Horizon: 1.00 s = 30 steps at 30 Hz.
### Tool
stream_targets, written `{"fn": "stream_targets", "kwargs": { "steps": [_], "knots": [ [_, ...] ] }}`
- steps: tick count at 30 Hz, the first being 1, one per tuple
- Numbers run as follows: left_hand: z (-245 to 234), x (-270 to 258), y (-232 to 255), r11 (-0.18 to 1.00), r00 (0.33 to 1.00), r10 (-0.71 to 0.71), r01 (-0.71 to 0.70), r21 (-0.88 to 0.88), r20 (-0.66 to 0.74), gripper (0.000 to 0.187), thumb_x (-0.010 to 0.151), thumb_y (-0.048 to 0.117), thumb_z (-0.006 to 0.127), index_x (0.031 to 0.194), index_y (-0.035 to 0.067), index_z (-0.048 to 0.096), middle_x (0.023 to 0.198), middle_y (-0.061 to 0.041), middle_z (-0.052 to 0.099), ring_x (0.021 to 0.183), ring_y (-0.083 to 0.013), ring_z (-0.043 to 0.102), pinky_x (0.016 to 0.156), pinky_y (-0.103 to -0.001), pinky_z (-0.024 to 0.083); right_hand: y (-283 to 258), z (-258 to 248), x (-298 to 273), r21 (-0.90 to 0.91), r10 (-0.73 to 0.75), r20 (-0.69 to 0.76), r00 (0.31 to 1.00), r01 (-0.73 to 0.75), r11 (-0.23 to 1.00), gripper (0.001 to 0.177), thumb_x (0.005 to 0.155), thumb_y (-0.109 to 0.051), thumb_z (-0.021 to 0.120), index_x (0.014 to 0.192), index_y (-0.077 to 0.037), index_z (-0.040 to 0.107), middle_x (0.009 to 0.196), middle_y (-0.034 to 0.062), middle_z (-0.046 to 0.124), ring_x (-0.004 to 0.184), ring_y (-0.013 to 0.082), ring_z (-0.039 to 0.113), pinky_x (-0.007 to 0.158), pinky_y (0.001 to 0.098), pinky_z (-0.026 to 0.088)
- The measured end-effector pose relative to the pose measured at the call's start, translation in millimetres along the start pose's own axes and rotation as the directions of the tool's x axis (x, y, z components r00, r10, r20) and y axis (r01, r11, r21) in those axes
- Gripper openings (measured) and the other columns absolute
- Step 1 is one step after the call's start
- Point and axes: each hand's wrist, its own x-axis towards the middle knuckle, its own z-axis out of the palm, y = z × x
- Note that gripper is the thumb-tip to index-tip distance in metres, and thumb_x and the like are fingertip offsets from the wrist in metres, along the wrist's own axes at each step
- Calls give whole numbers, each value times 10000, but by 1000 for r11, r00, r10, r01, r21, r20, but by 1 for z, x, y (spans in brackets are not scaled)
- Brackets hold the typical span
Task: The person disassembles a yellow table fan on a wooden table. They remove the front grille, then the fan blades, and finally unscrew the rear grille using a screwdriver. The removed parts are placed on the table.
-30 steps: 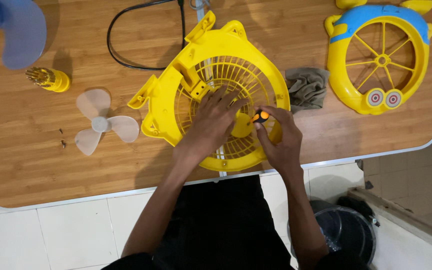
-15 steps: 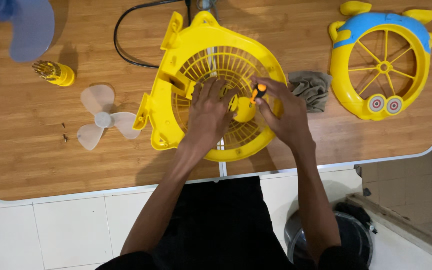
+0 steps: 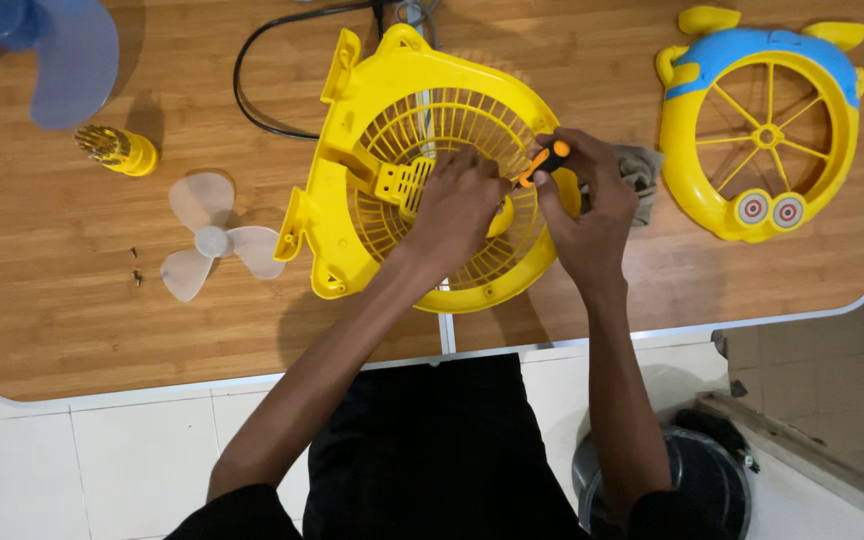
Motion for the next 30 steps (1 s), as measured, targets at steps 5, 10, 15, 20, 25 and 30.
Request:
{"fn": "stream_targets", "kwargs": {
  "steps": [5,10,15,20,25,30],
  "knots": [
    [13,16,0,988,994,3,-19,151,106,284,644,18,765,915,104,770,965,-113,715,1038,-315,646,934,-454,470,1,-3,-3,-39,70,-29,997,-71,997,448,957,82,715,1364,-14,552,1263,117,740,1119,175,749,837,263,565],
    [18,16,-3,986,993,21,-40,163,118,215,690,13,755,879,116,762,946,-103,718,1036,-306,656,931,-440,485,4,-4,-8,-26,13,-27,1000,-13,1000,456,969,102,717,1379,-11,553,1274,124,723,1141,189,735,942,291,583],
    [19,14,-2,982,996,73,-81,172,53,156,696,72,752,848,109,759,899,-108,715,1013,-316,655,898,-453,489,4,-2,-11,42,16,-35,999,-15,999,450,981,126,688,1390,6,543,1299,145,691,1170,211,725,997,308,594],
    [20,9,1,981,993,60,-77,180,98,205,723,169,766,909,84,757,952,-125,698,1042,-305,640,935,-451,477,1,-1,-14,92,36,-57,998,-31,995,435,997,129,669,1393,15,528,1320,170,683,1174,208,708,1014,314,576],
    [26,10,3,975,996,79,-86,207,40,231,732,230,778,899,73,756,949,-139,688,1050,-310,634,934,-455,488,-6,-1,-14,65,34,-70,997,-30,997,447,1008,127,664,1409,9,504,1331,167,680,1191,210,717,1008,311,573],
    [34,10,-1,991,996,53,-61,121,69,229,747,255,776,861,57,753,919,-155,685,1031,-317,623,927,-456,492,-9,-1,-15,75,79,-114,990,-71,995,435,1028,109,665,1412,2,490,1321,157,684,1166,205,724,892,273,560]
  ]
}}
